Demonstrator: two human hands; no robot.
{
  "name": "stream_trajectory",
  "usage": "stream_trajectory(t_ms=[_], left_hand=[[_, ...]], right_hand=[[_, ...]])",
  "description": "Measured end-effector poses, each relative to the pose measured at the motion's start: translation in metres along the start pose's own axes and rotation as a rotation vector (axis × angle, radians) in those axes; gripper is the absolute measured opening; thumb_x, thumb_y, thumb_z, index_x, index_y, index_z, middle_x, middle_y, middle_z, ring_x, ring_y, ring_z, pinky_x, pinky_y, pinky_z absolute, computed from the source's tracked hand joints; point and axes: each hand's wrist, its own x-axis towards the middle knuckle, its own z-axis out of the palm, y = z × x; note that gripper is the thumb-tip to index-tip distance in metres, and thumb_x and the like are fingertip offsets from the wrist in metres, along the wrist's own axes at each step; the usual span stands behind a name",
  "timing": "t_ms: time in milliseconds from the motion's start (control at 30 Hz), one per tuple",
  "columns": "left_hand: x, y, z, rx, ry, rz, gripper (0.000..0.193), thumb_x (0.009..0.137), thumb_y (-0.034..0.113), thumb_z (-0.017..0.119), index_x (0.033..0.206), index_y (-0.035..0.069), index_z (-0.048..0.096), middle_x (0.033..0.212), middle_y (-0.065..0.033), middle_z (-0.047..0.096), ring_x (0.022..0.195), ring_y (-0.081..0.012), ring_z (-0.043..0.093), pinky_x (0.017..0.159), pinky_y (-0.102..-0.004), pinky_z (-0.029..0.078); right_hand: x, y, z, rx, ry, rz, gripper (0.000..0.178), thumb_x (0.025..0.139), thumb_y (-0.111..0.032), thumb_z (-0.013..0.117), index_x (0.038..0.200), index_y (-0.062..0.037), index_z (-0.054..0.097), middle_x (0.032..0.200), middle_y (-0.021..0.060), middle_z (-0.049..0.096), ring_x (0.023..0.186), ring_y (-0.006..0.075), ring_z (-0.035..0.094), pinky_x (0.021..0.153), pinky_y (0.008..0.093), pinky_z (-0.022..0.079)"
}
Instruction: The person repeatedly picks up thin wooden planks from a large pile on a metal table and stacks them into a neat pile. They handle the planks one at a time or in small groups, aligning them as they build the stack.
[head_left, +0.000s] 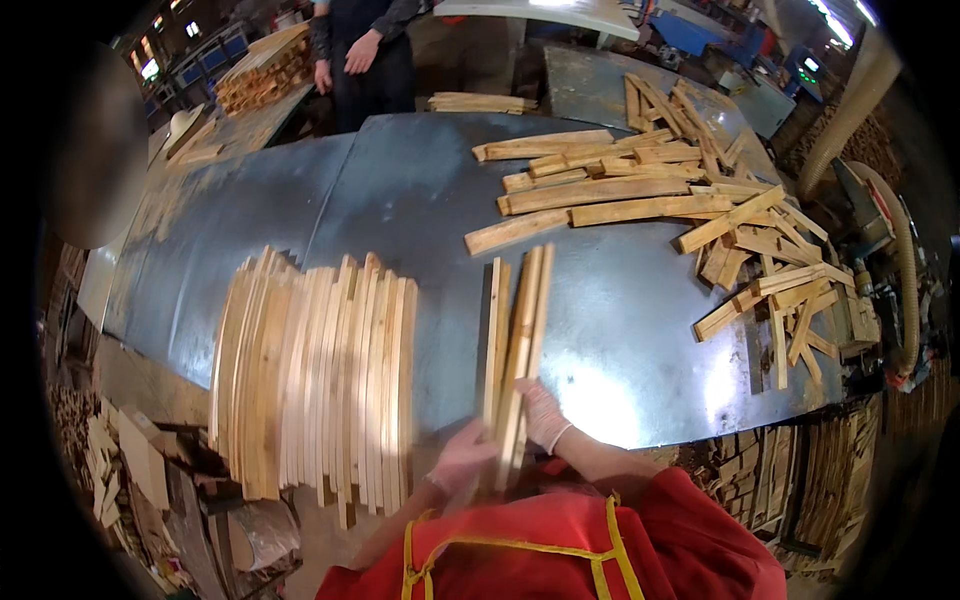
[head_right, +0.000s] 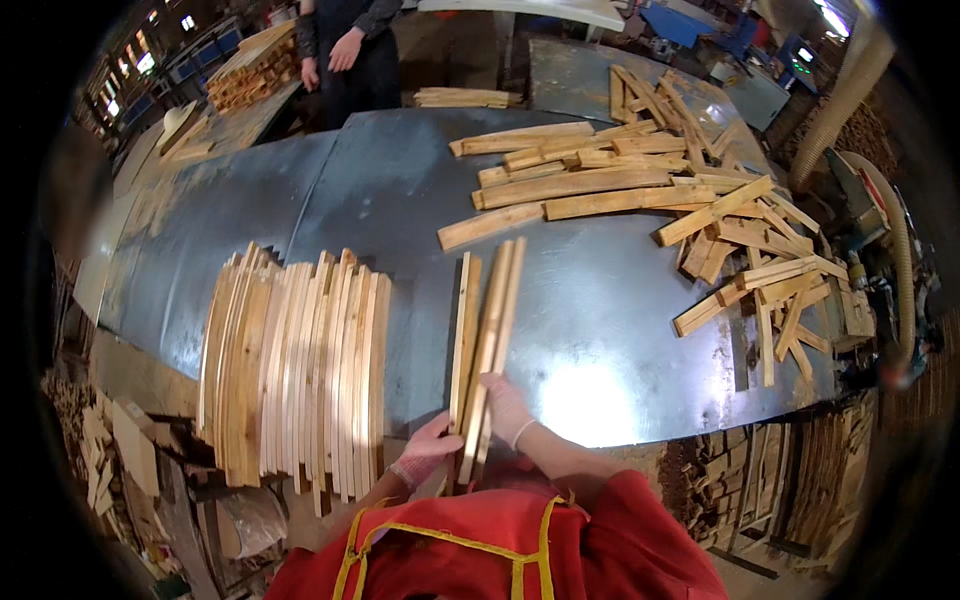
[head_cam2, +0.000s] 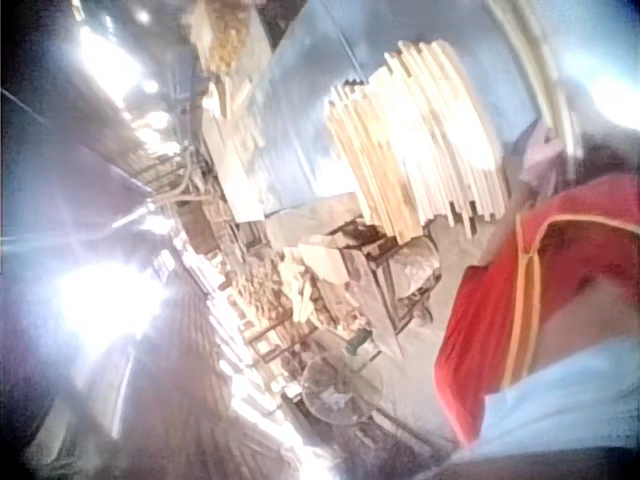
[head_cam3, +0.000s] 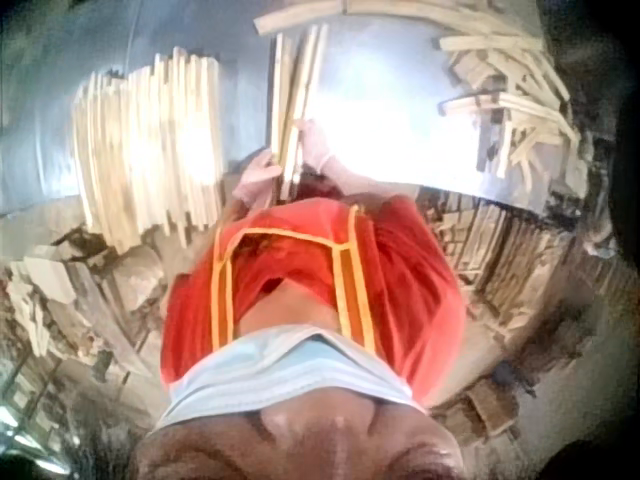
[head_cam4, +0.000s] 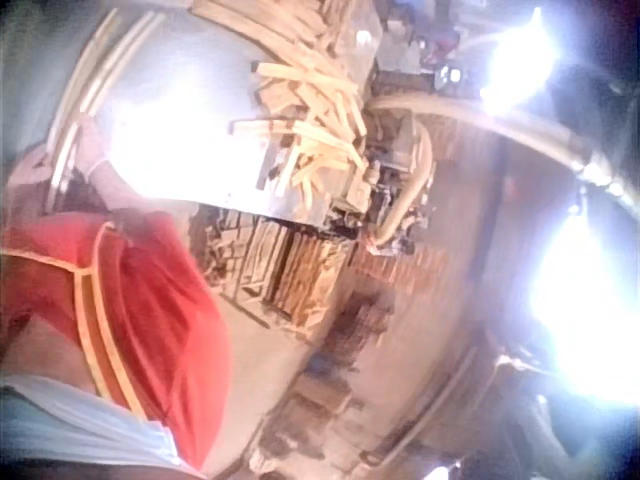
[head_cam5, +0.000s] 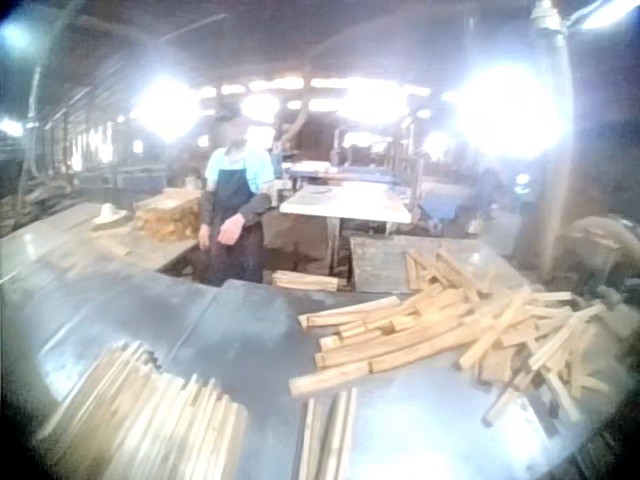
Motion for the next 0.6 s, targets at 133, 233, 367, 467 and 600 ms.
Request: stream_trajectory(t_ms=[133, 233, 367, 467, 600], left_hand=[[-0.023, -0.003, -0.022, 0.324, 0.133, -0.100, 0.055, 0.095, 0.041, 0.076, 0.138, 0.007, 0.067, 0.118, -0.0119, 0.073, 0.107, -0.0206, 0.069, 0.100, -0.0345, 0.055], [-0.024, 0.028, -0.029, 0.872, 0.381, -0.042, 0.063, 0.096, 0.045, 0.073, 0.142, 0.003, 0.062, 0.133, -0.0194, 0.068, 0.120, -0.0323, 0.067, 0.108, -0.0440, 0.052], [-0.011, 0.027, -0.035, 1.080, 0.777, 0.143, 0.065, 0.095, 0.039, 0.069, 0.145, -0.001, 0.056, 0.147, -0.0236, 0.059, 0.136, -0.0444, 0.055, 0.116, -0.0582, 0.043], [0.001, 0.003, -0.050, 1.314, 0.769, 0.132, 0.075, 0.086, 0.029, 0.074, 0.151, 0.001, 0.048, 0.154, -0.0233, 0.051, 0.145, -0.0472, 0.046, 0.120, -0.0628, 0.036], [0.006, -0.014, -0.038, 1.425, 0.880, 0.123, 0.067, 0.086, 0.023, 0.071, 0.146, 0.000, 0.051, 0.150, -0.0225, 0.052, 0.142, -0.0469, 0.047, 0.122, -0.0622, 0.035]], right_hand=[[-0.006, -0.004, 0.037, -0.999, -0.239, -0.113, 0.078, 0.103, -0.041, 0.064, 0.158, 0.0054, 0.036, 0.129, 0.0311, 0.070, 0.122, 0.0393, 0.070, 0.109, 0.0454, 0.053], [0.039, 0.026, 0.058, -1.339, -0.404, -0.128, 0.085, 0.105, -0.050, 0.061, 0.159, 0.0094, 0.034, 0.127, 0.0340, 0.072, 0.123, 0.0416, 0.071, 0.105, 0.0476, 0.054], [0.051, -0.008, 0.112, -1.653, -0.678, -0.097, 0.062, 0.105, -0.049, 0.058, 0.127, 0.0089, 0.065, 0.127, 0.0323, 0.071, 0.114, 0.0461, 0.072, 0.096, 0.0508, 0.057], [0.104, -0.044, 0.079, -1.474, -0.719, -0.421, 0.049, 0.108, -0.046, 0.056, 0.111, 0.0010, 0.070, 0.104, 0.0205, 0.069, 0.097, 0.0405, 0.066, 0.091, 0.0451, 0.055], [0.150, -0.196, -0.009, -1.049, -0.286, -0.729, 0.023, 0.099, -0.027, 0.066, 0.112, -0.0088, 0.073, 0.096, 0.0122, 0.070, 0.092, 0.0315, 0.066, 0.086, 0.0434, 0.054]])
